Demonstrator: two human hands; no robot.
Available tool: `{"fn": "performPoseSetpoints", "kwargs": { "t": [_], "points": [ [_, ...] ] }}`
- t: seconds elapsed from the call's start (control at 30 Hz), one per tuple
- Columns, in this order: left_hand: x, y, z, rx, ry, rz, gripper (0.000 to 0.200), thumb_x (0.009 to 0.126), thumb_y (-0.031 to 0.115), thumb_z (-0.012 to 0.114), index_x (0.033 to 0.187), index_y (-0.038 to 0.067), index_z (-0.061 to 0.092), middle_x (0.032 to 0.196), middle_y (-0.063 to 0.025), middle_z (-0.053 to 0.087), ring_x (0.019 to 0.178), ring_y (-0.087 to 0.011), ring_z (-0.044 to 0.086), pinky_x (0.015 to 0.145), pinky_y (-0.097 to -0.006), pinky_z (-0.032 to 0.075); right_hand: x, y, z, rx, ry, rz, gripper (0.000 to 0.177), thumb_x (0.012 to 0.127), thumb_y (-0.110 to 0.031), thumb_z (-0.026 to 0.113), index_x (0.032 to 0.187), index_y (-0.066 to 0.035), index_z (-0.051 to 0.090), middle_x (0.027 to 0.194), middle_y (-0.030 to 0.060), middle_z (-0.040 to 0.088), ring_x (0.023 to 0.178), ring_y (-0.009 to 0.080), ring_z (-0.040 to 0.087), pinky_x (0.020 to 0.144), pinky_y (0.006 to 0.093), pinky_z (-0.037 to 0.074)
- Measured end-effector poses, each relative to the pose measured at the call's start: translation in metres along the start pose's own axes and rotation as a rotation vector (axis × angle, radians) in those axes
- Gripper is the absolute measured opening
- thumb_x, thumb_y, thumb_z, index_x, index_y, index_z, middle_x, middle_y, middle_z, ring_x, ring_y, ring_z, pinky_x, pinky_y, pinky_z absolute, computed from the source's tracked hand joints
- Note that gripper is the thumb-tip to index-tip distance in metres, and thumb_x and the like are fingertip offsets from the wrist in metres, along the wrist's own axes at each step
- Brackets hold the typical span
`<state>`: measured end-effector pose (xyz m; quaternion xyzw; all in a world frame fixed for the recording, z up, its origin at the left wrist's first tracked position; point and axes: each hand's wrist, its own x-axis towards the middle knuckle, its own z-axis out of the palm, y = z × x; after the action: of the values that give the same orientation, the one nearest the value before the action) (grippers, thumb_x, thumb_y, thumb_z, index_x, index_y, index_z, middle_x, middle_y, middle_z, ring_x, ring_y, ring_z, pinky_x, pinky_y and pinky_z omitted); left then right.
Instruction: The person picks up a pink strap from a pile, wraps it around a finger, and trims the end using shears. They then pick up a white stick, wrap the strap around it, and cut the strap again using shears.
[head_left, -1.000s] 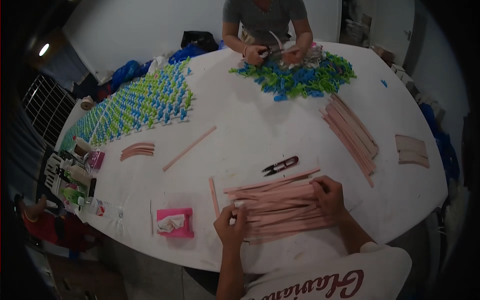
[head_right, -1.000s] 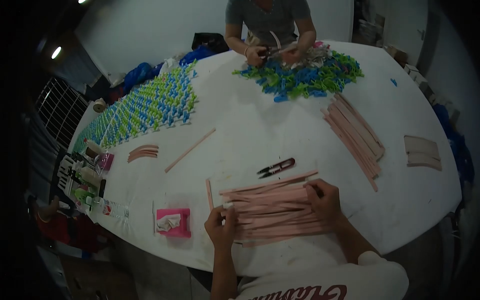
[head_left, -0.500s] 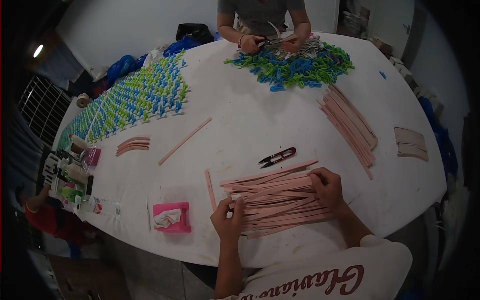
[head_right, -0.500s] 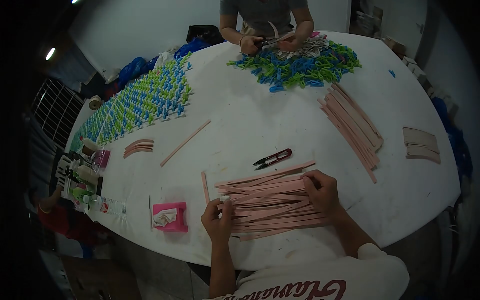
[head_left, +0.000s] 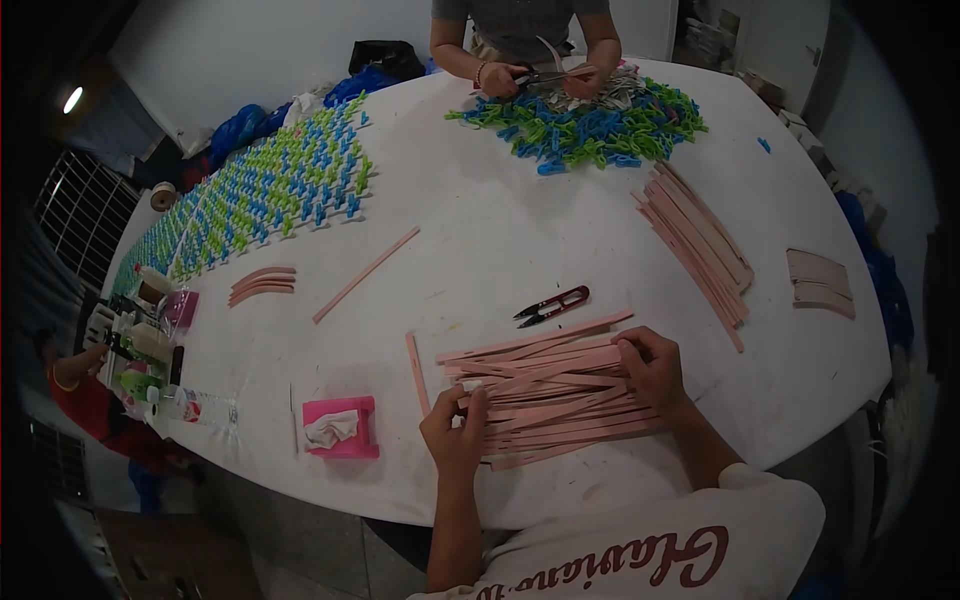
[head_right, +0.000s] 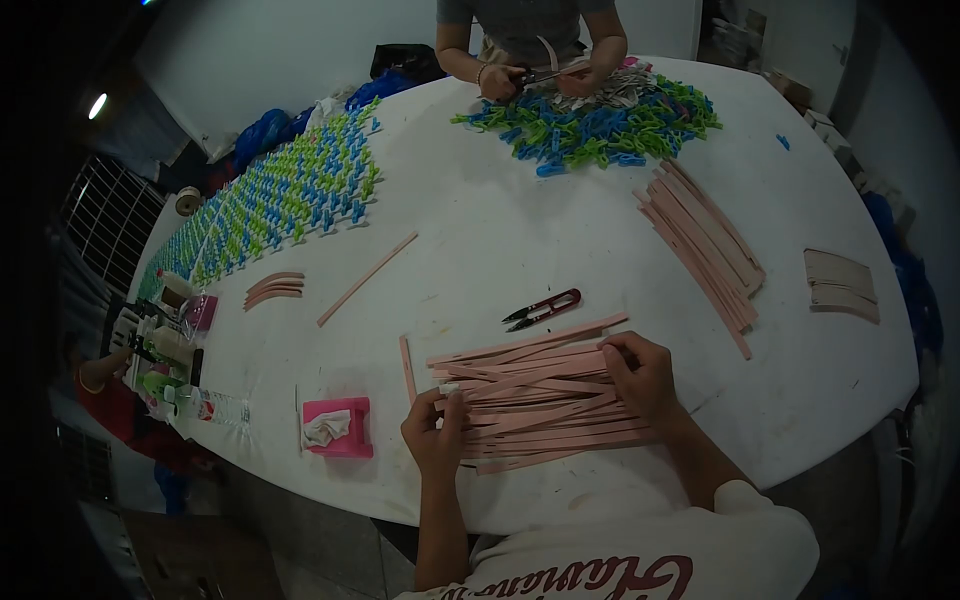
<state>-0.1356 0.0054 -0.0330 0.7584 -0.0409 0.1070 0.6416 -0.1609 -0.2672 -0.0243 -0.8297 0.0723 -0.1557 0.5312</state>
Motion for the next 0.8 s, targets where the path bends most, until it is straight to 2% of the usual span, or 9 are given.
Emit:
{"fn": "performPoseSetpoints", "kwargs": {
  "t": [0.8],
  "points": [
    [0.0002,-0.0002,0.0000,0.002,0.011,0.055,0.011,0.085,0.006,0.064,0.088,-0.003,0.059,0.068,-0.0055,0.063,0.058,-0.0076,0.058,0.051,-0.0199,0.046,0.0013,-0.0012,-0.0017,0.025,-0.003,-0.011,0.015,0.086,-0.010,0.057,0.089,0.004,0.063,0.065,0.0078,0.062,0.059,0.0088,0.056,0.056,0.0240,0.047]
  ]
}}
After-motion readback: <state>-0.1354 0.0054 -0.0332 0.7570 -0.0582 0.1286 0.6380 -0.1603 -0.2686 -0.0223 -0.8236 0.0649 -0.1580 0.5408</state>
